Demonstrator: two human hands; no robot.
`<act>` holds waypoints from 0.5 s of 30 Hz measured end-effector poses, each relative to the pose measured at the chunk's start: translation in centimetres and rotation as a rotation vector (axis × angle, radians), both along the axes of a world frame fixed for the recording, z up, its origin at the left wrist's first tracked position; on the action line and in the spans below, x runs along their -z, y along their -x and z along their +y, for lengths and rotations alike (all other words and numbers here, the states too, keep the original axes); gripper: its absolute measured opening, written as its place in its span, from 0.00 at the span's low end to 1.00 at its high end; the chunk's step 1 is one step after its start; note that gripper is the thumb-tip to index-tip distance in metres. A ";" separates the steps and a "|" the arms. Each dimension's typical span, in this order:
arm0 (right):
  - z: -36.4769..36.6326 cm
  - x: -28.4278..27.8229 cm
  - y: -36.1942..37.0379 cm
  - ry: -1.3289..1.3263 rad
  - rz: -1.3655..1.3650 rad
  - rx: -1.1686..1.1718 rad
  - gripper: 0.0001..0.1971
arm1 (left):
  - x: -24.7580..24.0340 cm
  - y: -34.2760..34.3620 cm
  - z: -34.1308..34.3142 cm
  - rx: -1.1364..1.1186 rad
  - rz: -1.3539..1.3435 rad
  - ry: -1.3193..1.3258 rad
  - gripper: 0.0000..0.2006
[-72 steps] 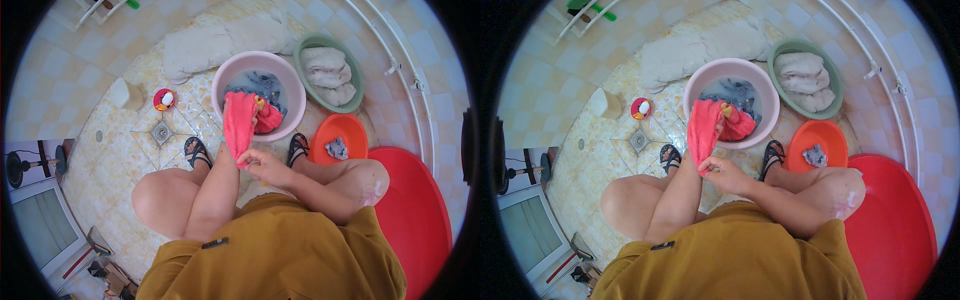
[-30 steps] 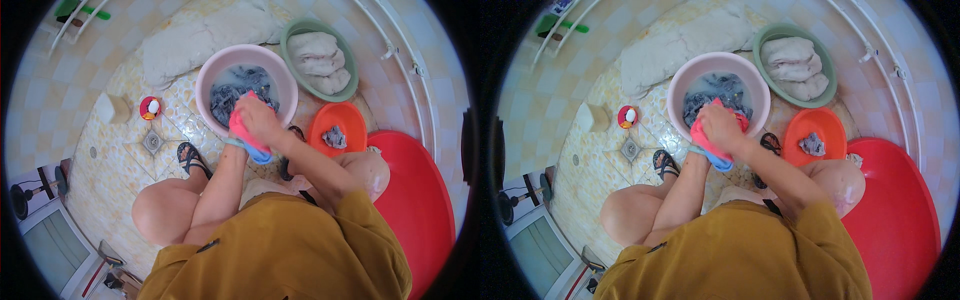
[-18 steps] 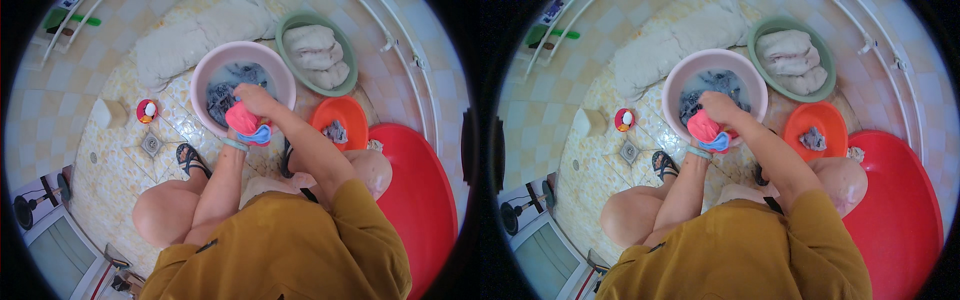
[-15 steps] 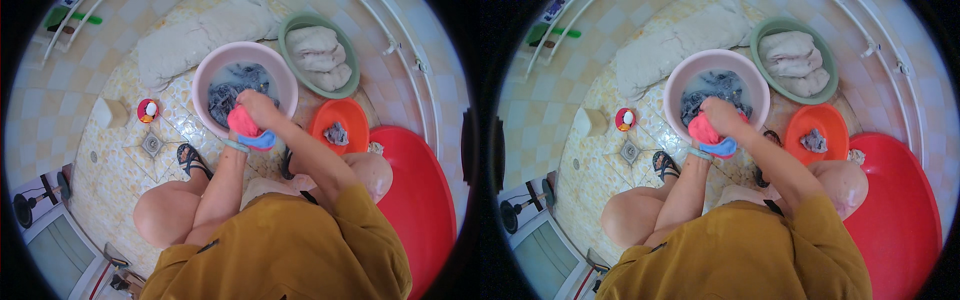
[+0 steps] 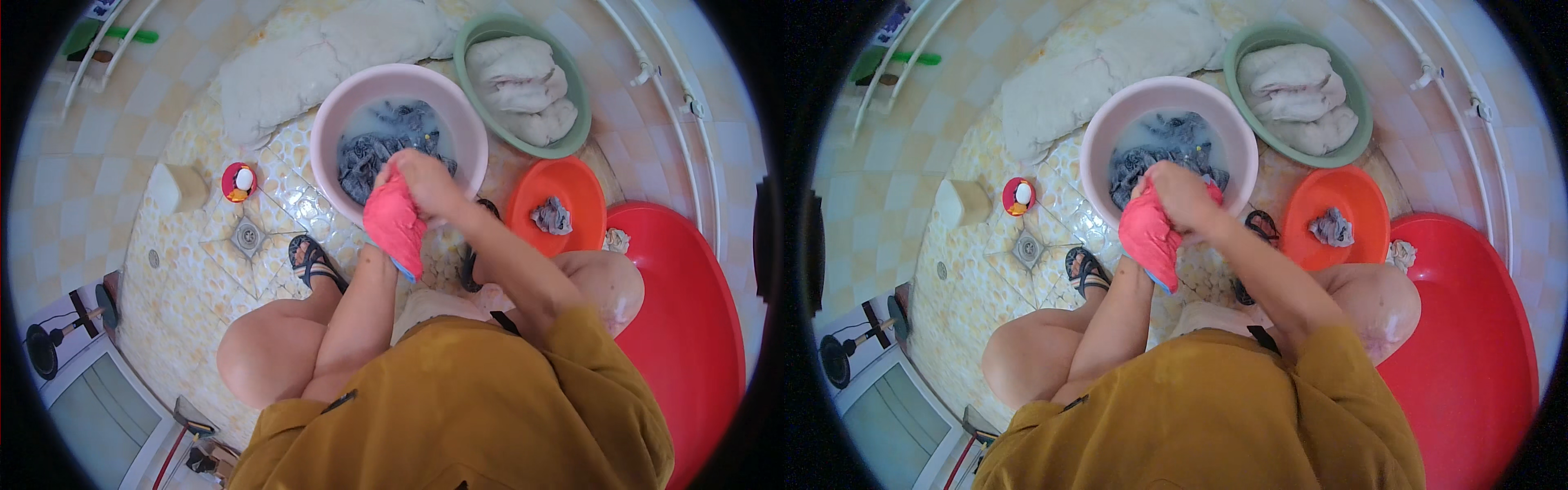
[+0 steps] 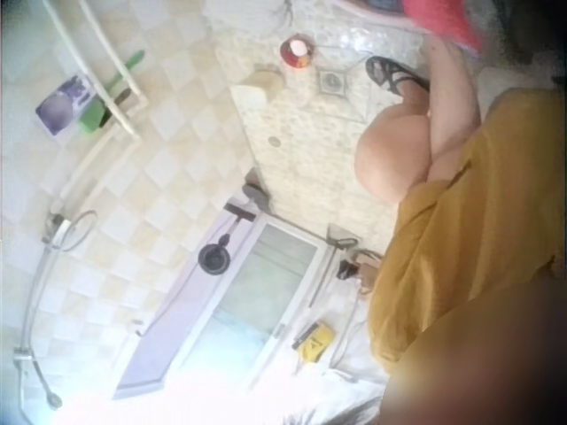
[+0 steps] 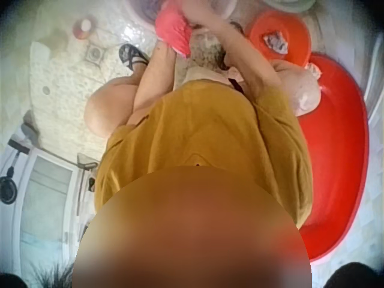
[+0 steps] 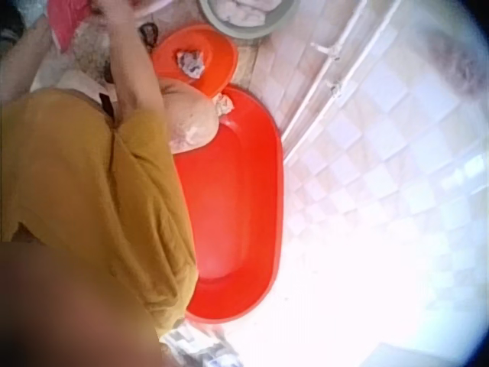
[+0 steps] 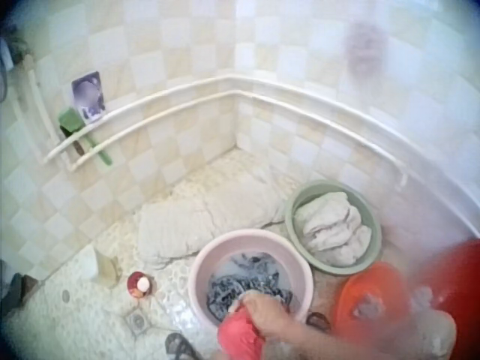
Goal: The person hand-washes clothes by scrubbing them with soap over a basin of water, wrings them out, and places them into an adjacent basin. The person then transfers additional clothing items from a red tub into the basin.
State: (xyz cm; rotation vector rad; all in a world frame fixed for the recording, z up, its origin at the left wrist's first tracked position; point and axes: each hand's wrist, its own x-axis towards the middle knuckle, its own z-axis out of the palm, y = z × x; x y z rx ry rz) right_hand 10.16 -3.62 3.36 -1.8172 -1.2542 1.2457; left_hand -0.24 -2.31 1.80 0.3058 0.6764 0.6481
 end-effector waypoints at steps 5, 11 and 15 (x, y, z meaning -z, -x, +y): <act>-3.5 -0.7 6.3 -0.749 -0.458 -0.341 0.09 | 1.6 1.3 -0.3 -0.037 -0.230 0.215 0.07; 1.6 -0.2 0.7 -0.514 -0.721 -0.491 0.13 | 4.8 1.5 -0.8 0.098 -0.078 -0.020 0.09; 1.7 0.6 -1.2 -0.034 0.010 -0.102 0.14 | 5.3 1.8 -0.2 0.130 -0.107 -0.103 0.10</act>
